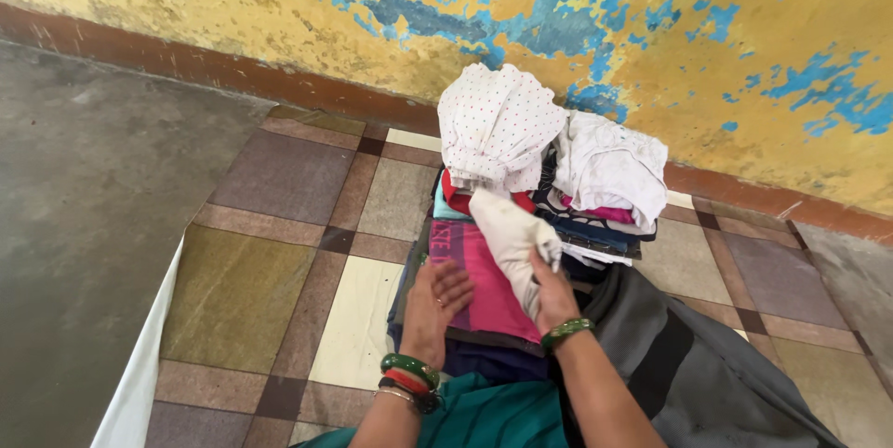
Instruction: The person packs a bag by picking up items from stacks of folded clothes and placing them inside a duffel bag on the floor.
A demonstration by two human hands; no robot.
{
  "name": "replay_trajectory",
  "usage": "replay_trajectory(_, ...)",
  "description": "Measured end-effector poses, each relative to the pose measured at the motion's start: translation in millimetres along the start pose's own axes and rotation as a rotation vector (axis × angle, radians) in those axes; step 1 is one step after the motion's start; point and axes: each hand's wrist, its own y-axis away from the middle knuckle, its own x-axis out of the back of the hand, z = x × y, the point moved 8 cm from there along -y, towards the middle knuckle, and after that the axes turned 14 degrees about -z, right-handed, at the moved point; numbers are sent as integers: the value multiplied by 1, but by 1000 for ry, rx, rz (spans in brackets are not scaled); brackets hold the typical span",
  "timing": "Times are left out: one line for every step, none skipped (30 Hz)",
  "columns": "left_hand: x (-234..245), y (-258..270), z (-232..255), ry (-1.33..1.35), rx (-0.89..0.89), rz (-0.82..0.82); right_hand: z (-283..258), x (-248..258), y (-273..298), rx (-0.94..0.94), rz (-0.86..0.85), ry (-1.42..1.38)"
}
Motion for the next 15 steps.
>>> replay_trajectory(-13,1,-3,23,38,-80,-8,-1,5,55,-33,-207)
replay_trajectory(-27,3,-4,47,76,-159,-12,0,11,57,-32,-204)
replay_trajectory(-35,7,-2,49,76,-162,-17,3,16,73,-12,-155)
replay_trajectory(-42,12,-4,74,144,-169,-22,6,20,89,8,-105)
replay_trajectory(-49,18,-6,98,213,-175,-21,5,27,90,8,-103)
replay_trajectory(-53,22,-3,99,213,-176,-20,0,37,49,18,129)
replay_trajectory(-58,26,-7,165,253,-230,-23,-7,45,5,29,360)
replay_trajectory(-60,28,-14,231,294,-284,-22,-33,58,26,-182,296)
replay_trajectory(-55,26,-23,231,296,-285,-20,-65,81,49,-391,228)
replay_trajectory(-50,21,-24,359,152,-330,-35,-95,100,217,-460,762)
replay_trajectory(-42,14,-24,486,5,-369,-44,-127,120,383,-514,1297)
replay_trajectory(-31,4,-33,486,8,-368,-51,-143,130,381,-513,1297)
replay_trajectory(-14,-4,-37,488,-9,-323,-52,-158,138,332,-544,1315)
replay_trajectory(-1,-9,-42,490,-26,-279,-54,-168,145,283,-575,1333)
replay_trajectory(3,-11,-46,487,-24,-280,-63,-172,149,284,-572,1330)
